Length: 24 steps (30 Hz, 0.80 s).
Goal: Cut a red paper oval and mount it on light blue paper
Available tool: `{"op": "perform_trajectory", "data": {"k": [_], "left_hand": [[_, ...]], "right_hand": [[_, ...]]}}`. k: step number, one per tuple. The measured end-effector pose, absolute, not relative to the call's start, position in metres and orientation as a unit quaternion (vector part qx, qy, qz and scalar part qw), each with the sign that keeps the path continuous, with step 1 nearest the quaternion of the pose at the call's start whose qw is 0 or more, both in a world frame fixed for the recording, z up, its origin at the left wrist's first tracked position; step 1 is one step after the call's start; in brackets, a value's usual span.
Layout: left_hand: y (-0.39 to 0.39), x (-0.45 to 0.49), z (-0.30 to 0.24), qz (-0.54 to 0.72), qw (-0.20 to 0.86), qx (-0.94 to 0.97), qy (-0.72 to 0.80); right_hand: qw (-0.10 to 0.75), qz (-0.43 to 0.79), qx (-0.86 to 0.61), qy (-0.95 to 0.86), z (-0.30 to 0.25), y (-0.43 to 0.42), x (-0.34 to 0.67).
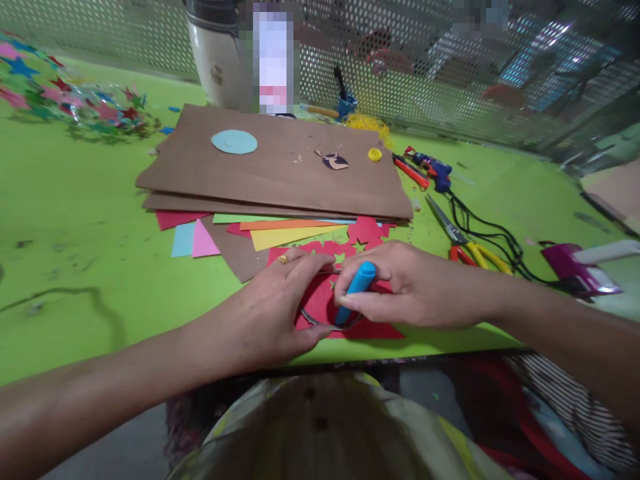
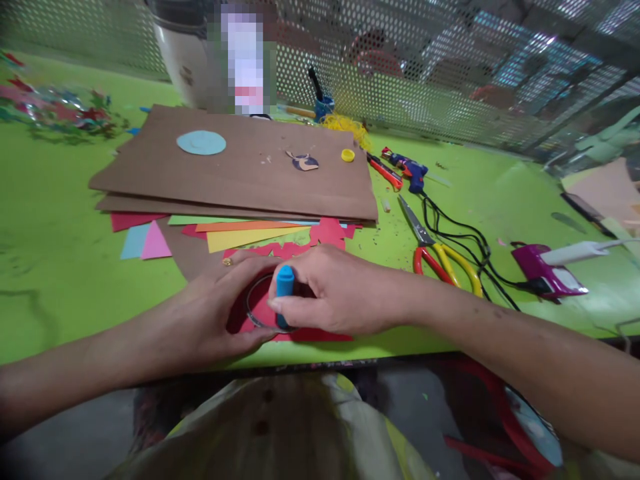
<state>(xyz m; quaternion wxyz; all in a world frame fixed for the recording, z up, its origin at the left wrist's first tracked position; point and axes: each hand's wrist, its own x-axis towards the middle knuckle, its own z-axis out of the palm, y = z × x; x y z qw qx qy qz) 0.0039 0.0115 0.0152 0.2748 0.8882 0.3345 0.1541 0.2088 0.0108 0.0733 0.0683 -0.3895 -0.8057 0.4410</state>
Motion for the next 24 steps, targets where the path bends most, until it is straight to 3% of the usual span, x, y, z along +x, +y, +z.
{"op": "perform_trajectory", "data": {"k": [9,17,24], "left_hand": [[0.012,0.004,0.012,0.160,0.283,0.879,0.348],[0.012,0.004,0.012,0.138,0.275,0.881,0.360],[0.012,0.002,0.008,0.140,0.270,0.887,0.348]], "right_hand": [[0.228,0.506,-0.412,-0.723,0.047,0.008,0.199],[0.317,0.339,-0.442,-0.767,0.033,-0.002,0.200],[0.338,0.177,-0.413,-0.827,0.026,-0.019,0.213]]}}
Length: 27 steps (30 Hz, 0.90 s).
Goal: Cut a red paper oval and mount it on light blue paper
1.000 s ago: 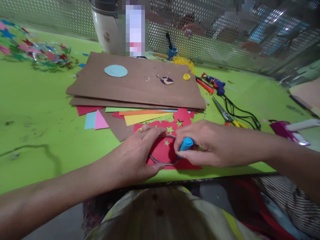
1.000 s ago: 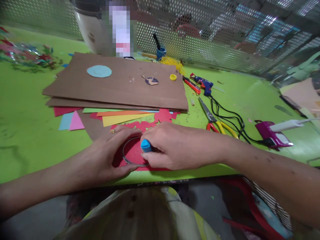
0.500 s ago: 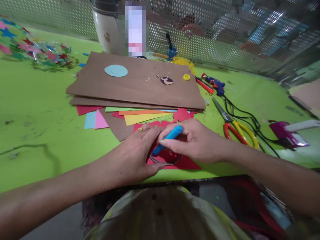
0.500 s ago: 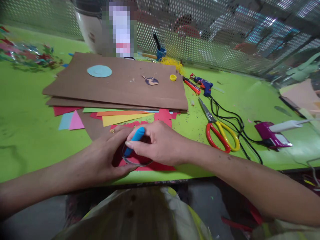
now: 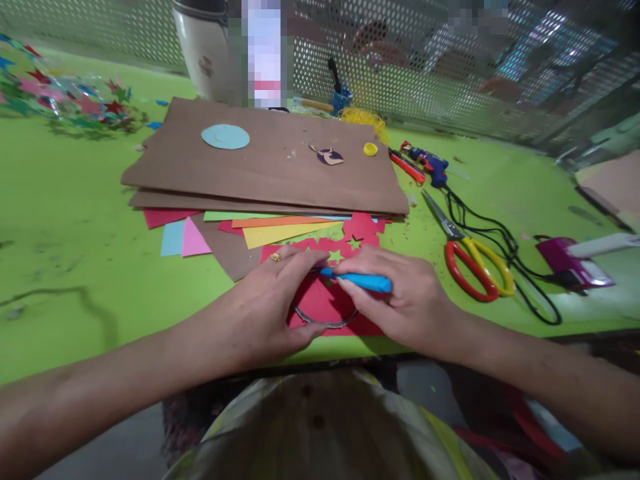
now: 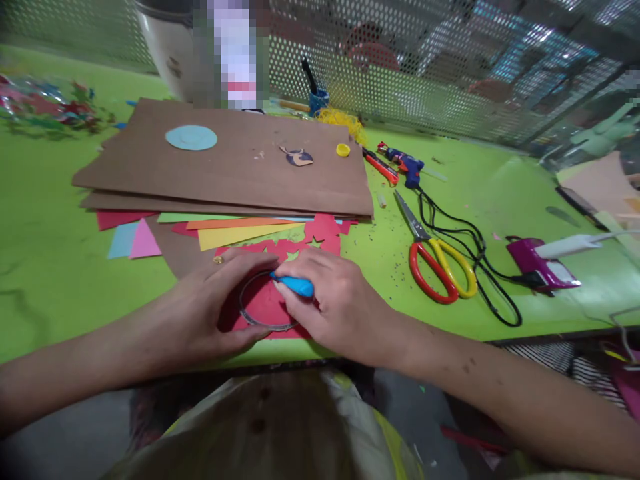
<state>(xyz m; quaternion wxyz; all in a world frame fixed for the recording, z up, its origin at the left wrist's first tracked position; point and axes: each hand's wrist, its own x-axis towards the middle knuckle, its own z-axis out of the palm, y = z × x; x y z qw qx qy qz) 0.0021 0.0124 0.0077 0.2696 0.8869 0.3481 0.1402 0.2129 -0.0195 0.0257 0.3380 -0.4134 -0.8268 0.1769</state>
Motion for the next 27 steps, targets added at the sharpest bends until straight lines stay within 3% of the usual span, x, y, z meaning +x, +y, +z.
{"op": "perform_trajectory", "data": {"k": [6,13,22,27], "left_hand": [[0.013,0.002,0.006,0.137,0.265,0.890,0.345],[0.012,0.001,0.004,0.160,0.248,0.894,0.338],[0.013,0.003,0.010,0.147,0.262,0.893,0.334],[0.013,0.004,0.014,0.147,0.270,0.895,0.324]], "right_hand": [[0.265,0.067,-0.448,-0.851,0.034,-0.035,0.222],[0.195,0.046,-0.461,-0.864,0.048,-0.044,0.215],[0.113,0.305,-0.575,-0.751,0.066,-0.012,0.198],[0.154,0.456,-0.577,-0.660,0.055,-0.003,0.198]]}}
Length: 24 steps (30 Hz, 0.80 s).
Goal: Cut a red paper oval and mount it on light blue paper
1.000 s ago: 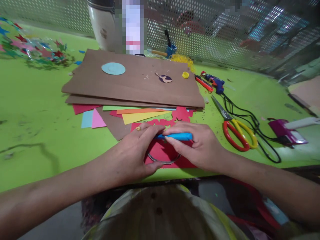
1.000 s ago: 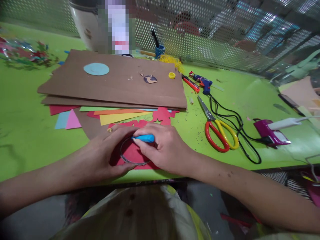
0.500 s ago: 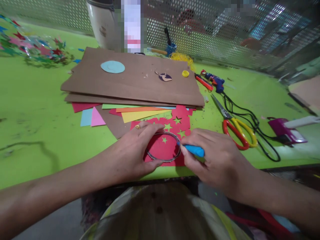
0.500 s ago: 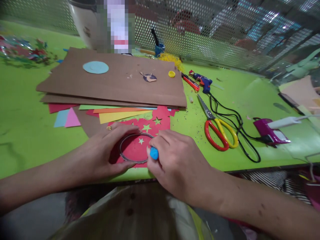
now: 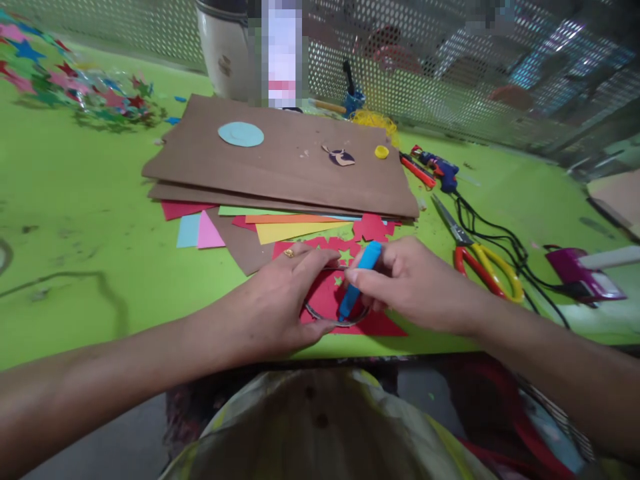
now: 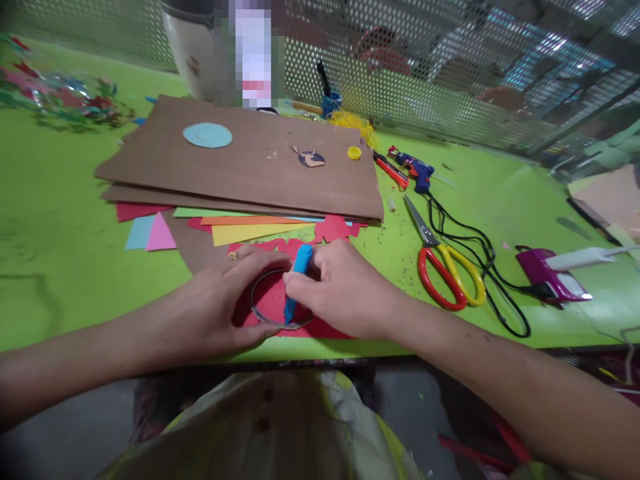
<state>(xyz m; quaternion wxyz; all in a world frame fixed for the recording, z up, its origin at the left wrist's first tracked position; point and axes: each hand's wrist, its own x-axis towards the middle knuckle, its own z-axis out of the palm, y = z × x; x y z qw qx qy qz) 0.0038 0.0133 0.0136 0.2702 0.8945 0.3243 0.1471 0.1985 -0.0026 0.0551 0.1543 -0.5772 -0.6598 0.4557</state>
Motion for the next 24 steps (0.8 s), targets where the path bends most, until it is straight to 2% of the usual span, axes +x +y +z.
{"op": "perform_trajectory", "data": {"k": [4,8,11,15,19,24], "left_hand": [[0.012,0.004,0.012,0.150,0.258,0.896,0.328],[0.013,0.003,0.011,0.141,0.255,0.898,0.329],[0.013,0.003,0.013,0.139,0.256,0.899,0.328],[0.013,0.004,0.015,0.130,0.258,0.894,0.342],[0.012,0.004,0.014,0.135,0.260,0.890,0.348],[0.012,0.002,0.009,0.140,0.254,0.894,0.342]], "right_hand": [[0.205,0.530,-0.562,-0.602,0.048,-0.004,0.195],[0.255,0.539,-0.542,-0.592,0.044,-0.006,0.188],[0.325,0.491,-0.515,-0.623,0.038,-0.009,0.185],[0.392,0.343,-0.490,-0.699,0.028,-0.016,0.187],[0.368,0.171,-0.447,-0.797,0.023,-0.023,0.198],[0.255,0.034,-0.430,-0.865,0.032,-0.034,0.211]]}}
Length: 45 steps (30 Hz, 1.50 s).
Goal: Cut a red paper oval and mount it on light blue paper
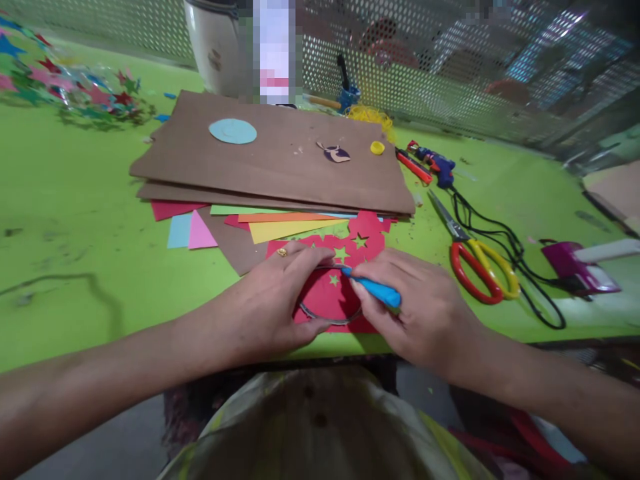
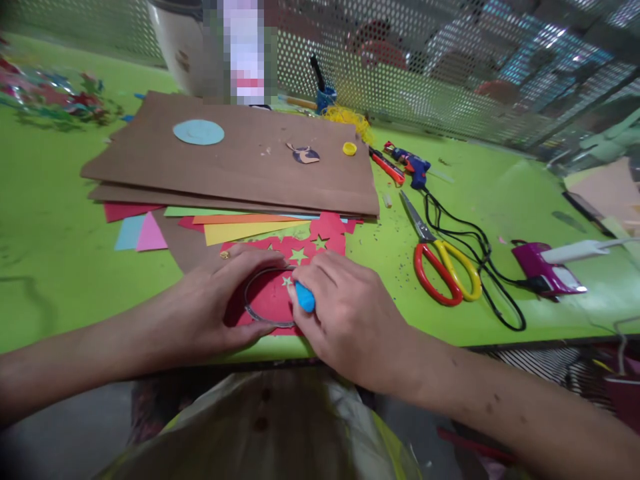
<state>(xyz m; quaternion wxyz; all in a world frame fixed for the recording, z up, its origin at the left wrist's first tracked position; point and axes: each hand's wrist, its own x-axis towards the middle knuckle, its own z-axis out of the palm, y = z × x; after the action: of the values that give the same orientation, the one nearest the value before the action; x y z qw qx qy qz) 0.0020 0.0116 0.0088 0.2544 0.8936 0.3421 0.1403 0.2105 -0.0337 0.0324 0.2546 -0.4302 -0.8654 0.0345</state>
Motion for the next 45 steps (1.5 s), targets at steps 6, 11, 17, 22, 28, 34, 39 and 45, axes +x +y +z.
{"op": "perform_trajectory", "data": {"k": [6,11,17,22,28,34,39,45], "left_hand": [[0.012,0.003,0.012,0.151,0.262,0.893,0.334],[0.012,0.005,0.017,0.153,0.262,0.894,0.329],[0.012,0.006,0.017,0.152,0.264,0.898,0.319],[0.013,0.006,0.015,0.153,0.274,0.895,0.318],[0.013,0.005,0.014,0.175,0.279,0.892,0.311],[0.012,0.004,0.011,0.180,0.279,0.887,0.321],[0.012,0.004,0.012,0.175,0.270,0.892,0.317],[0.011,0.003,0.013,0.171,0.274,0.885,0.336]], "right_hand": [[0.075,0.003,-0.454,-0.888,0.063,-0.027,0.204],[-0.009,0.131,-0.490,-0.862,0.080,0.005,0.190],[0.018,0.337,-0.516,-0.787,0.074,0.020,0.189],[0.077,0.432,-0.546,-0.714,0.064,0.013,0.190],[0.179,0.499,-0.529,-0.662,0.053,0.006,0.186],[0.273,0.452,-0.505,-0.682,0.044,-0.002,0.186],[0.360,0.309,-0.502,-0.723,0.031,-0.015,0.189],[0.352,0.110,-0.463,-0.806,0.021,-0.031,0.204]]}}
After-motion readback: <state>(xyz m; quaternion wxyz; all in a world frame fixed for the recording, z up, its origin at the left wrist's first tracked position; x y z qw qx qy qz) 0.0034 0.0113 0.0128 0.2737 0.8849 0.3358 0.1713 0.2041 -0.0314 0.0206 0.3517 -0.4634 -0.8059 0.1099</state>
